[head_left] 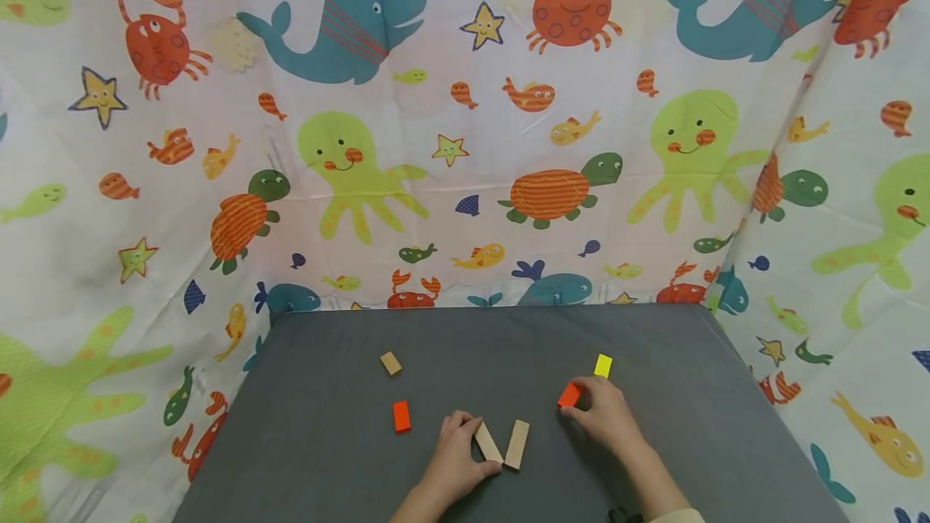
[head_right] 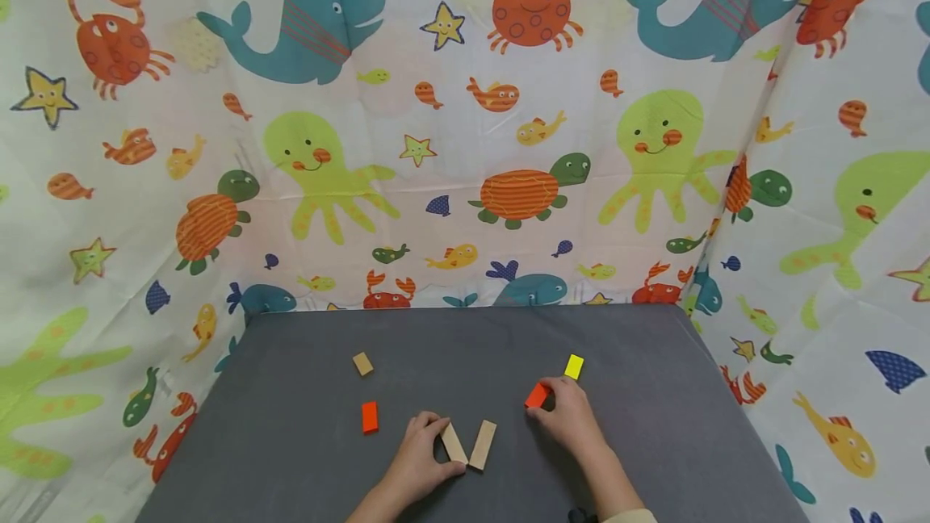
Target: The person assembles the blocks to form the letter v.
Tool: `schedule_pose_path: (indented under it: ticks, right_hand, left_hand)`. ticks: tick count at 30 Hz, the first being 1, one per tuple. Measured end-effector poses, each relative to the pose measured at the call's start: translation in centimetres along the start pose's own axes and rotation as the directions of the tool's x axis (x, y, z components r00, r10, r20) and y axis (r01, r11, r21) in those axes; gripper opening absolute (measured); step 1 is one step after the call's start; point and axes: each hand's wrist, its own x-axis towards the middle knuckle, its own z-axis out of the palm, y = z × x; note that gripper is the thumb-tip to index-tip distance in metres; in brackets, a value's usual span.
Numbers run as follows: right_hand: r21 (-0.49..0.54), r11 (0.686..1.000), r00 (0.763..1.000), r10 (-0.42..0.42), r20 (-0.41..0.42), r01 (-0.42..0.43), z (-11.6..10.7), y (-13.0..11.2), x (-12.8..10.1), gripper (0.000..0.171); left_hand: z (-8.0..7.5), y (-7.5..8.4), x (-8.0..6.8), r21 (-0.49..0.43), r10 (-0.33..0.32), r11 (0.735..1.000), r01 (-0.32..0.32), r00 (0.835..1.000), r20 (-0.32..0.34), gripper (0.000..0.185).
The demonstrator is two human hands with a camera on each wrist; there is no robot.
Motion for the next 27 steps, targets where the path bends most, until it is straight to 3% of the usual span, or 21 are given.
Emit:
schedule_pose_path:
  ticks: [27]
  right_hand:
    - [0.03,0.999,1.0,-0.027,0.011,0.027,1.2,-1.5,1.0,0.054]
  left_hand:
    - [0.1,-0.1,0.2,0.0,-0.025,1.0,0.025,1.0,0.008,0.079]
